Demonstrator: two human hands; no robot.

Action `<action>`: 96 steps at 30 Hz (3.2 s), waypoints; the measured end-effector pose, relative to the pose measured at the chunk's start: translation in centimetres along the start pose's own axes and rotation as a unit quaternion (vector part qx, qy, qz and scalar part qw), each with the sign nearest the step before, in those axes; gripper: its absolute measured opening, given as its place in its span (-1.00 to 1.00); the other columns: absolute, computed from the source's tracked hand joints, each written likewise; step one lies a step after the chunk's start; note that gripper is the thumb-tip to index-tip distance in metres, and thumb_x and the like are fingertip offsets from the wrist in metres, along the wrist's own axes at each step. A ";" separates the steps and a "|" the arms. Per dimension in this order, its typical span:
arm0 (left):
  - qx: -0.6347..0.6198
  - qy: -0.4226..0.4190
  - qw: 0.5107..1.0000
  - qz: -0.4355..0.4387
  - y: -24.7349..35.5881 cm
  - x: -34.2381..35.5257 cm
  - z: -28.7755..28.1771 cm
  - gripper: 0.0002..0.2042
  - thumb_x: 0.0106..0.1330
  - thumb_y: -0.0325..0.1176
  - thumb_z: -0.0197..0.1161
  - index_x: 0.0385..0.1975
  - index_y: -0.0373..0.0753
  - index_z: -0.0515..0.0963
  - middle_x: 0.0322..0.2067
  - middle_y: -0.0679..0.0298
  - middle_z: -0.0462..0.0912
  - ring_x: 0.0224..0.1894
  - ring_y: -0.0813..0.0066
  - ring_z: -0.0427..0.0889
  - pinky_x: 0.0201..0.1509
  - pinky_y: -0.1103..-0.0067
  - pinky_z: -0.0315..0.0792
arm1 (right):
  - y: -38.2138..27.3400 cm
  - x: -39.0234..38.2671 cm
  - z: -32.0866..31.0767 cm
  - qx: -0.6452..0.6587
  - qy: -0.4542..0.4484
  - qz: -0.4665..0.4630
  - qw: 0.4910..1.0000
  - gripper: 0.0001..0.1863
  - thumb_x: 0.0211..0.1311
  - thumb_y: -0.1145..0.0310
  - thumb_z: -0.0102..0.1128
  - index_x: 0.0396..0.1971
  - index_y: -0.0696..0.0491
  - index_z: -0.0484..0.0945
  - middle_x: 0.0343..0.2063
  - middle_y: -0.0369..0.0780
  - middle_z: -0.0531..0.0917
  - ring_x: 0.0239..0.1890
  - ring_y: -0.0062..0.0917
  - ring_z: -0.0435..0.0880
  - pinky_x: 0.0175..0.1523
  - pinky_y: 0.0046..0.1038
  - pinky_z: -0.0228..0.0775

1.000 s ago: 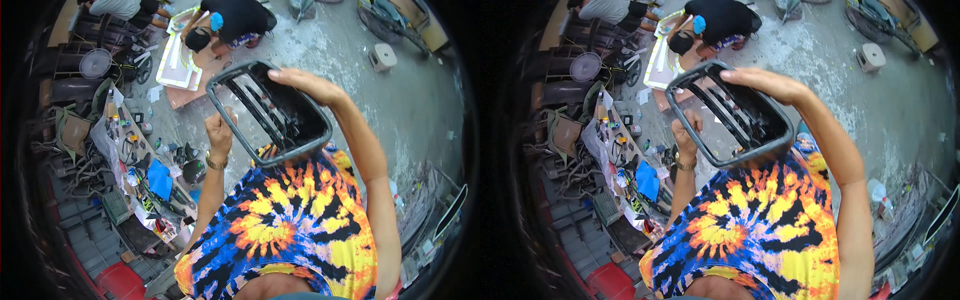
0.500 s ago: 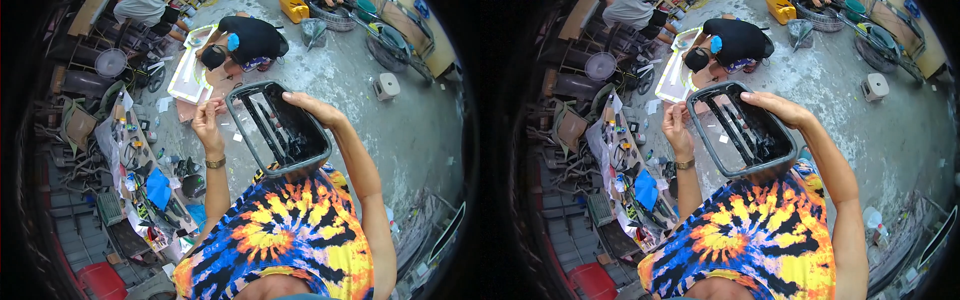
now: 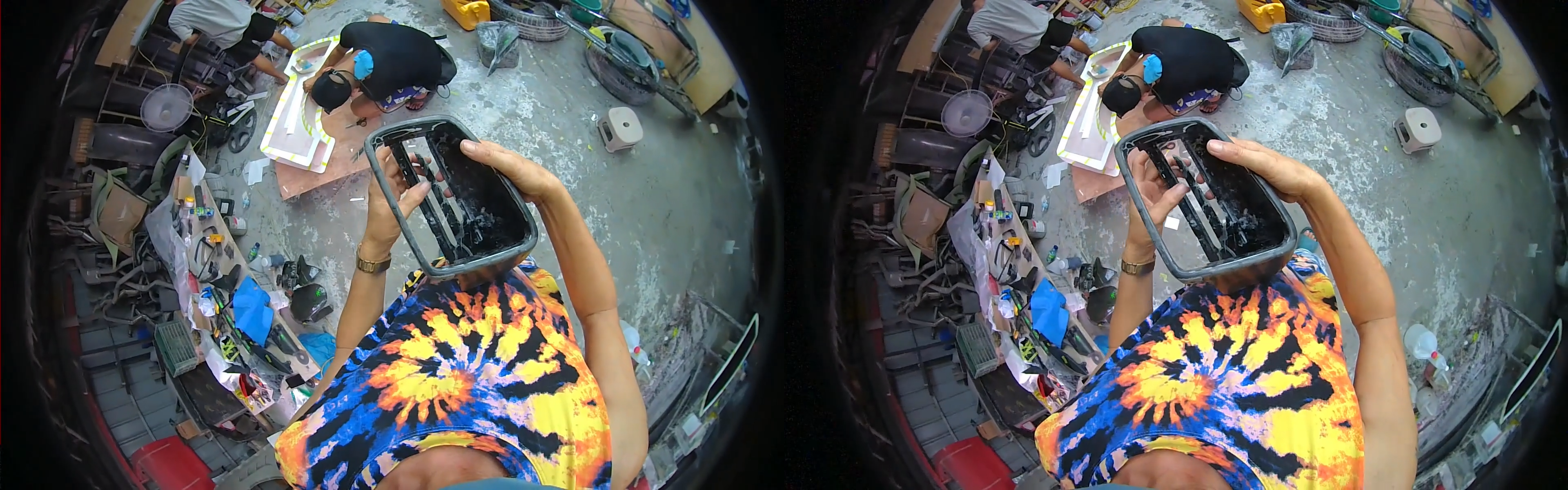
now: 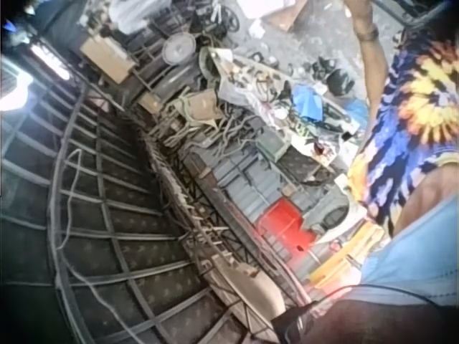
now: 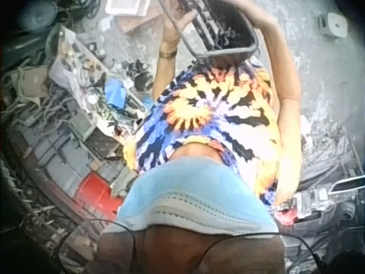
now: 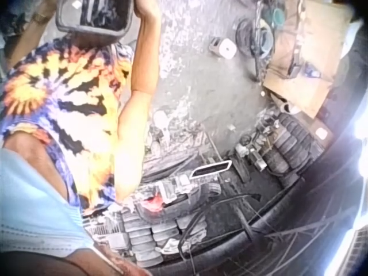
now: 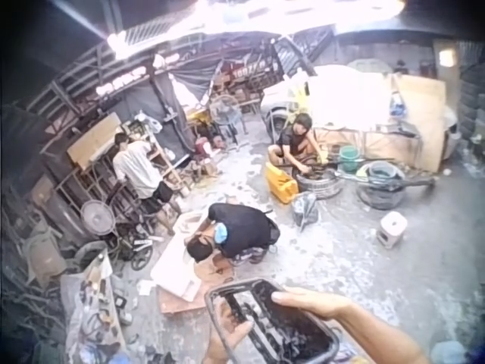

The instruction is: Repairing and sanding a car side mirror housing.

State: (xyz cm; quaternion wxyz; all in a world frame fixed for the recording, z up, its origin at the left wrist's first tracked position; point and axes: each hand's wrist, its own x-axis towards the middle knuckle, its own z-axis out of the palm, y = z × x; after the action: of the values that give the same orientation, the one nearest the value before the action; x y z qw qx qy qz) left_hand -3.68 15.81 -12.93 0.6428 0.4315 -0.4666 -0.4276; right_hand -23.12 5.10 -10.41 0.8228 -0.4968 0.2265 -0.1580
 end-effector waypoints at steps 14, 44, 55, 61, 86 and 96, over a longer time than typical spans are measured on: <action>0.150 0.090 0.985 -0.004 -0.9 2.1 0.9 -0.56 0.37 -0.41 0.18 0.12 -0.37 0.17 -0.41 0.25 0.63 -0.47 0.60 0.56 -0.37 0.68 0.44 | -0.4 -0.8 0.0 -0.021 0.034 -0.012 0.999 -0.42 0.30 -0.12 0.05 -0.10 0.17 0.55 -0.23 -0.26 0.63 -0.25 -0.71 0.57 -0.11 -0.64 0.40; 0.010 -0.061 0.862 -0.502 -6.6 -20.8 -4.9 -0.34 0.46 0.15 -0.30 0.20 -0.35 0.35 0.20 0.11 0.40 0.26 0.34 0.35 0.37 0.41 0.14 | -0.1 3.2 -0.1 -0.271 0.079 0.027 0.959 -0.36 0.26 -0.21 0.04 -0.36 0.21 0.57 -0.42 -0.37 0.46 -0.30 -0.66 0.35 -0.18 -0.58 0.17; -0.301 0.417 0.822 -0.245 1.9 -38.0 -4.9 -0.38 0.46 0.09 -0.28 0.37 -0.21 0.10 0.32 0.07 0.24 0.28 0.23 0.35 0.37 0.31 0.16 | 2.7 9.6 7.9 -0.285 -0.081 0.228 0.928 -0.49 0.23 -0.07 0.17 -0.32 0.17 0.53 -0.39 -0.34 0.49 -0.30 -0.68 0.37 -0.18 -0.60 0.19; -0.146 0.347 0.684 -0.625 -12.9 -44.6 1.4 -0.41 0.39 0.09 -0.10 0.31 -0.13 0.25 0.21 0.24 0.39 0.11 0.35 0.35 0.16 0.40 0.31 | 3.1 8.3 11.0 -0.280 -0.071 0.230 0.929 -0.51 0.23 -0.05 0.18 -0.30 0.18 0.53 -0.41 -0.36 0.48 -0.33 -0.68 0.36 -0.20 -0.61 0.18; -0.413 0.250 0.872 -0.090 -4.9 -26.0 -7.2 -0.51 0.39 -0.11 0.05 0.22 -0.24 0.31 0.07 0.11 0.50 0.07 0.29 0.54 0.08 0.41 0.48 | 6.5 11.5 25.2 -0.525 -0.584 -0.104 0.610 -0.52 0.16 -0.04 0.18 -0.41 0.18 0.61 -0.41 -0.03 0.61 -0.28 -0.16 0.61 -0.06 -0.24 0.38; -0.402 0.455 0.794 0.007 1.5 -35.8 0.4 -0.57 0.40 -0.18 0.06 0.18 -0.25 0.35 0.06 0.13 0.51 0.04 0.32 0.55 0.04 0.44 0.51 | 1.0 16.0 20.7 -0.392 -0.483 -0.151 0.768 -0.64 0.11 0.43 0.30 -0.05 0.09 0.56 -0.04 -0.15 0.57 0.01 -0.33 0.56 0.11 -0.38 0.35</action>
State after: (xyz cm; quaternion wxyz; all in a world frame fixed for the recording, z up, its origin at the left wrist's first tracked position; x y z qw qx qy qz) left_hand -10.99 50.26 -19.72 0.8994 0.2759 0.0913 -0.3265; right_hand 1.40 13.23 -6.41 0.5225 -0.8150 -0.2365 0.0831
